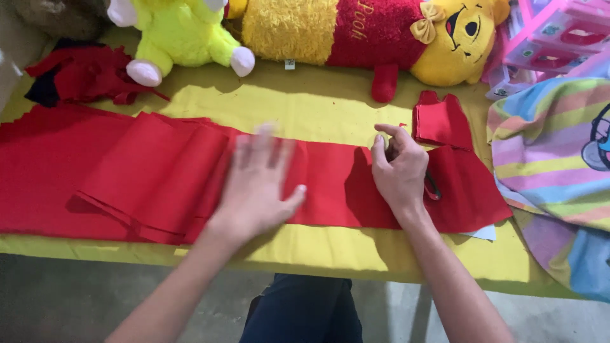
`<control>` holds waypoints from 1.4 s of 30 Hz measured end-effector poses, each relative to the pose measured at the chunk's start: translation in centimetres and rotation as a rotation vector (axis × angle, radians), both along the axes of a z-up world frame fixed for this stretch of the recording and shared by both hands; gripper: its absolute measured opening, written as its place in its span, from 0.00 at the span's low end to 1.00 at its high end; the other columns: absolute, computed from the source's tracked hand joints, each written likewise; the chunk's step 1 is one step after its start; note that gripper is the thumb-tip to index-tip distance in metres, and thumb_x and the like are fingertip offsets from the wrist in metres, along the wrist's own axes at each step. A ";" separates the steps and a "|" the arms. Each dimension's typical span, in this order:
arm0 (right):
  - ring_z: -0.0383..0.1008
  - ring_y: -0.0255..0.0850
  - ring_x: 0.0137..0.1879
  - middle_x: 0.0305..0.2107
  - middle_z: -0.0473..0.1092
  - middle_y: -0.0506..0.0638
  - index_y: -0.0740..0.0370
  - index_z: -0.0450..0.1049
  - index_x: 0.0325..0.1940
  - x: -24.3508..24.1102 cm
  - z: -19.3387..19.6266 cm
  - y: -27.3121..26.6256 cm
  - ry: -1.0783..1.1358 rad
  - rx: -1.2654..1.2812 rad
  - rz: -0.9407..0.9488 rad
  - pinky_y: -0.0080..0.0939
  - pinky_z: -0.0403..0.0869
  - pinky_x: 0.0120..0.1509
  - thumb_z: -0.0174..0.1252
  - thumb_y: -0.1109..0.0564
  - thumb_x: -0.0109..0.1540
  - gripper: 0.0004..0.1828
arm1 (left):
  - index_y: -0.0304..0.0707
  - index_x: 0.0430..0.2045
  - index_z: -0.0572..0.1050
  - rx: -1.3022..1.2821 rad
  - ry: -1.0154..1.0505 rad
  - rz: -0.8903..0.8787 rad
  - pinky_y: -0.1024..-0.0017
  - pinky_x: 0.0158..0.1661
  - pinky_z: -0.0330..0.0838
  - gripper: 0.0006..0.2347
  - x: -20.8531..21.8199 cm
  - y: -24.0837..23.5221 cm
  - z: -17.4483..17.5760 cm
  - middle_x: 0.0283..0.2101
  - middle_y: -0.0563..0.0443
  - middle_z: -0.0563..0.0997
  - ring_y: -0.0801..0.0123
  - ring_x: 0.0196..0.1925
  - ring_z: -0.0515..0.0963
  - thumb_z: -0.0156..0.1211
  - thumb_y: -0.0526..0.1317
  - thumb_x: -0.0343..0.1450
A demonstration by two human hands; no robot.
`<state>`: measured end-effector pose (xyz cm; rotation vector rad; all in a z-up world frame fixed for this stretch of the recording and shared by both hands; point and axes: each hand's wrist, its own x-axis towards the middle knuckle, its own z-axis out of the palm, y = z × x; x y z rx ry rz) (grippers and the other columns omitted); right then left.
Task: The person uses a rotary cutter to cut a piece of red fabric on a yellow table. They place a white paper template on the fabric, trace the outline, and cut along the edges to create a shaped piece. The person then folds the fabric and continues cutting additional sections.
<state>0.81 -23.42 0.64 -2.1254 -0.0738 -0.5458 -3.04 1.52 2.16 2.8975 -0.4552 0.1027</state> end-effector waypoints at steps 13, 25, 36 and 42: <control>0.68 0.38 0.22 0.12 0.66 0.55 0.60 0.82 0.53 -0.5 0.7 0.0 0.030 -0.105 -0.019 0.39 0.67 0.31 0.56 0.62 0.68 0.12 | 0.54 0.71 0.57 -0.014 0.099 -0.381 0.48 0.73 0.36 0.32 3.7 -5.4 -1.3 0.77 0.47 0.53 0.58 0.79 0.50 0.39 0.66 0.73; 0.73 0.43 0.24 0.14 0.67 0.61 0.69 0.80 0.56 -0.9 1.8 0.8 0.034 -0.190 0.036 0.36 0.65 0.30 0.55 0.64 0.70 0.12 | 0.55 0.71 0.59 -0.049 0.090 -0.358 0.50 0.73 0.37 0.32 3.4 -5.3 -1.0 0.76 0.49 0.55 0.59 0.79 0.51 0.41 0.65 0.72; 0.78 0.56 0.30 0.21 0.73 0.67 0.67 0.79 0.57 -1.1 2.1 1.1 0.033 -0.264 0.033 0.43 0.71 0.32 0.56 0.63 0.70 0.12 | 0.58 0.71 0.57 -0.047 0.142 -0.268 0.45 0.73 0.31 0.34 2.9 -6.8 -1.1 0.77 0.51 0.52 0.60 0.79 0.47 0.40 0.65 0.68; 0.80 0.57 0.33 0.25 0.75 0.68 0.67 0.79 0.57 -1.1 2.0 1.1 0.038 -0.362 0.028 0.45 0.73 0.34 0.57 0.62 0.71 0.12 | 0.57 0.72 0.55 -0.002 0.152 -0.260 0.45 0.73 0.29 0.35 3.0 -6.8 -1.2 0.77 0.52 0.49 0.61 0.80 0.44 0.39 0.65 0.68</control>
